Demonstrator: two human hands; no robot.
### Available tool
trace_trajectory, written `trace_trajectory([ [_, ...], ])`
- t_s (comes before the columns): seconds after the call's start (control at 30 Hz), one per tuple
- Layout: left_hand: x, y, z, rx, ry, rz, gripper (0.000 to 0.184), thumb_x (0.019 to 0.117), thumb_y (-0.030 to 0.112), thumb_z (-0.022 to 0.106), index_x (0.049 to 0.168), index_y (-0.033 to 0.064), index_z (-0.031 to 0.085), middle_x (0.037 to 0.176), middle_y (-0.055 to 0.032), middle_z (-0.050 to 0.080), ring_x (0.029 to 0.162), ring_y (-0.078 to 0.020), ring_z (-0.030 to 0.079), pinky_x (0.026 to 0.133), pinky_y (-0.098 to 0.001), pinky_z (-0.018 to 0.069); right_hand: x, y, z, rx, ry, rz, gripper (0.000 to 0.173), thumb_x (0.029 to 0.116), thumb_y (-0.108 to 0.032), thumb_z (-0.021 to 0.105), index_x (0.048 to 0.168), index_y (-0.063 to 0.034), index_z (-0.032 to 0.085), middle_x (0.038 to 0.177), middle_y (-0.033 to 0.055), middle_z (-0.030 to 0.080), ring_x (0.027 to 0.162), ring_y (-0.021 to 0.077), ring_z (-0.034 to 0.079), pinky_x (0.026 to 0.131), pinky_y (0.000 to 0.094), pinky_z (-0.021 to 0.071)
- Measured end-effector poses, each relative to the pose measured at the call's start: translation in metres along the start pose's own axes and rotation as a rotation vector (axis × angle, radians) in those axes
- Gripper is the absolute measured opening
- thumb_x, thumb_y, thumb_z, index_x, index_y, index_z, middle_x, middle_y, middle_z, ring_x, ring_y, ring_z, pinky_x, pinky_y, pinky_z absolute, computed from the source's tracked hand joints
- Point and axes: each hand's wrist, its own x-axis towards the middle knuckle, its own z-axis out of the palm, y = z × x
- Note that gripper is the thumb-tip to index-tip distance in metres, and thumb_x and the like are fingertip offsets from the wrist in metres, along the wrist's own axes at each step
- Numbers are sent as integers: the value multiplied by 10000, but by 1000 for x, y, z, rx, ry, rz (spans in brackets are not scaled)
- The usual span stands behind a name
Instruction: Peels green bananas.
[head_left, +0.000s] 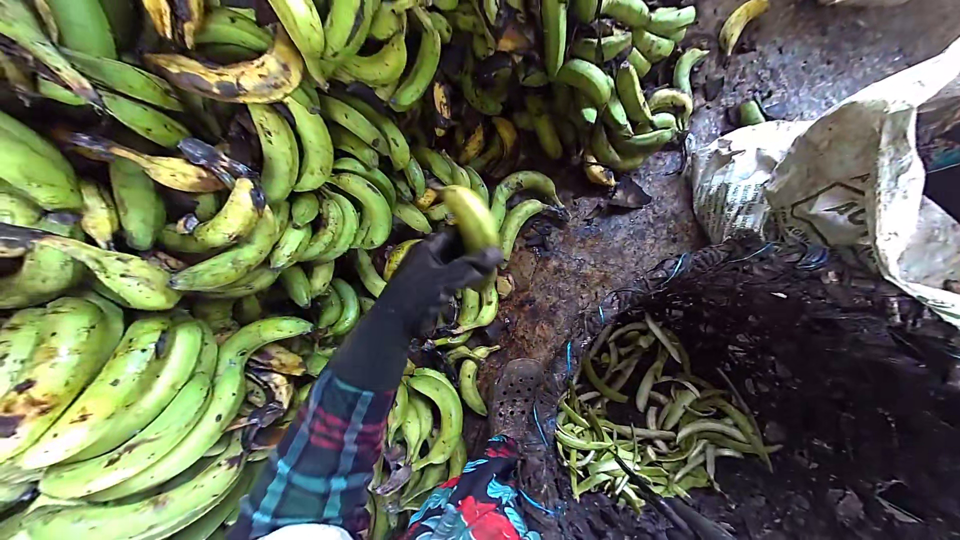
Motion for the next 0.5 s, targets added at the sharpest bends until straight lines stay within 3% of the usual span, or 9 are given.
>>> trace_trajectory([
  [0.07, -14, 43, 18, 17, -389, 51, 525, 916, 270, 707, 1404, 153, 553, 1210, -11, 684, 982, -100, 687, 790, -259, 602, -1, 1, 1, 27, 7, -14, 490, 1037, -375, 528, 1443, -106, 583, 1228, 245, 684, 1126, 430, 660, 981, 663, 475],
  [0.1, -5, 58, 18, 52, -590, 62, 626, 940, 274, 682, 1506, 143, 450, 1345, -27, 614, 1126, -124, 652, 906, -286, 590, -1, 3, 2, 40, 13, -26, 493, 1035, -376, 528, 1441, -103, 585, 1221, 247, 686, 1116, 428, 663, 977, 660, 478],
  [0.13, 10, 68, 17, 143, -662, 73, 644, 970, 270, 634, 1549, 137, 385, 1424, -34, 551, 1213, -126, 601, 973, -290, 552, 0, 5, 3, 48, 9, -28, 496, 1034, -381, 526, 1443, -106, 584, 1215, 248, 686, 1110, 428, 663, 973, 660, 478],
  [0.17, 31, 73, 13, 245, -612, 54, 576, 1010, 243, 574, 1545, 138, 386, 1448, -40, 535, 1249, -130, 581, 1001, -302, 530, 2, 7, 3, 49, 8, -30, 494, 1033, -388, 523, 1436, -110, 589, 1195, 246, 691, 1093, 425, 669, 958, 662, 483],
  [0.23, 85, 59, 5, 425, -347, -58, 444, 1067, 284, 496, 1488, 150, 445, 1401, -59, 570, 1208, -165, 588, 974, -373, 512, 5, 12, 4, 61, -3, -21, 494, 1035, -401, 519, 1433, -118, 592, 1209, 231, 693, 1108, 410, 670, 969, 656, 483],
  [0.27, 115, 43, 3, 531, -212, -122, 454, 1070, 355, 499, 1461, 125, 463, 1371, -107, 577, 1194, -221, 578, 977, -441, 486, 7, 13, 5, 66, -17, -15, 495, 1037, -400, 515, 1440, -121, 586, 1232, 227, 687, 1131, 409, 663, 984, 657, 475],
  [0.33, 166, -2, 5, 806, -24, -228, 659, 1012, 506, 574, 1464, 40, 463, 1366, -267, 570, 1269, -427, 552, 1034, -646, 425, 11, 14, 5, 57, -31, -5, 499, 1041, -406, 507, 1449, -127, 579, 1265, 219, 678, 1167, 405, 650, 1003, 658, 463],
  [0.4, 197, -46, 23, 1010, 94, -290, 929, 898, 631, 663, 1531, 18, 367, 1473, -322, 454, 1373, -504, 435, 1061, -716, 369, 11, 12, 2, 65, -14, -4, 497, 1041, -411, 516, 1439, -122, 588, 1271, 216, 678, 1177, 401, 648, 1012, 644, 464],
  [0.5, 216, -103, 56, 1159, 224, -285, 1150, 856, 672, 670, 1639, 75, 76, 1668, -281, 100, 1529, -486, 129, 1172, -701, 161, 8, 11, -1, 109, 30, -13, 501, 1039, -410, 528, 1426, -101, 603, 1252, 213, 691, 1158, 382, 665, 1019, 613, 479],
])
